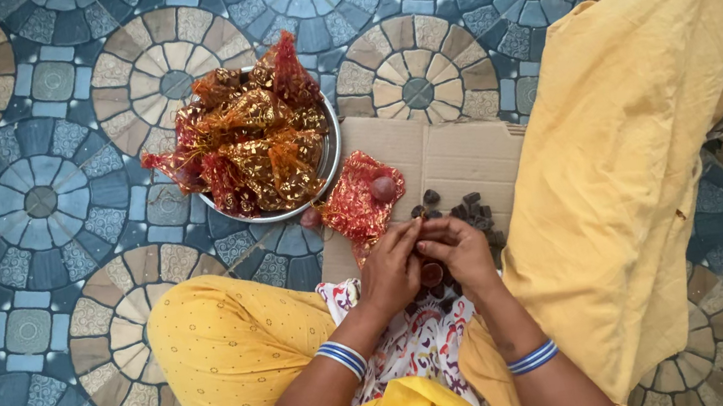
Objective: The person sits on a patterned tiled floor and wraps small dark objects in red and gold shiny paper. They pick up each object, fold the paper around it, and place the wrapped item into a metal bowl. The process is repeated continuously.
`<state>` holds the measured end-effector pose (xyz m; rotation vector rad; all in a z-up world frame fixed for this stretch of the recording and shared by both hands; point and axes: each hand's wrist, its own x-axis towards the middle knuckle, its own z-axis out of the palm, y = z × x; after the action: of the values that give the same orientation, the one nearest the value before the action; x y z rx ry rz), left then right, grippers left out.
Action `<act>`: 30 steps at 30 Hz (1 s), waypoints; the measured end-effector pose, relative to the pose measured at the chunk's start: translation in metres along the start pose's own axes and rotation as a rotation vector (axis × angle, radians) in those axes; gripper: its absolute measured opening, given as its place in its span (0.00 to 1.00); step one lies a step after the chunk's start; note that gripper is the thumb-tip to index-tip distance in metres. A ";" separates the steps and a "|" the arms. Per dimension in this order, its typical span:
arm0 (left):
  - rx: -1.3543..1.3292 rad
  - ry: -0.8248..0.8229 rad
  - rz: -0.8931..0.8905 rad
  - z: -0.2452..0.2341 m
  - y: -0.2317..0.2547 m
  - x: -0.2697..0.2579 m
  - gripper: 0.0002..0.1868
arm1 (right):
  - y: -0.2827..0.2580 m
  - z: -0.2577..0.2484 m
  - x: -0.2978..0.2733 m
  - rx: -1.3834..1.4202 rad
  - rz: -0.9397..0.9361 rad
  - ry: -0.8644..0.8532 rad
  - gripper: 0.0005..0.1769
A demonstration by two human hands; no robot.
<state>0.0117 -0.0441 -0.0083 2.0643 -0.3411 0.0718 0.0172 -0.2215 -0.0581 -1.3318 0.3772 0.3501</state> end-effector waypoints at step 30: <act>0.063 0.097 0.150 -0.016 0.011 -0.003 0.30 | -0.037 -0.005 -0.016 -0.811 -0.229 0.215 0.10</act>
<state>0.0072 -0.0350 0.0081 2.0860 -0.4377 0.2761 0.0201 -0.2339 -0.0195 -2.1968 0.2597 0.1640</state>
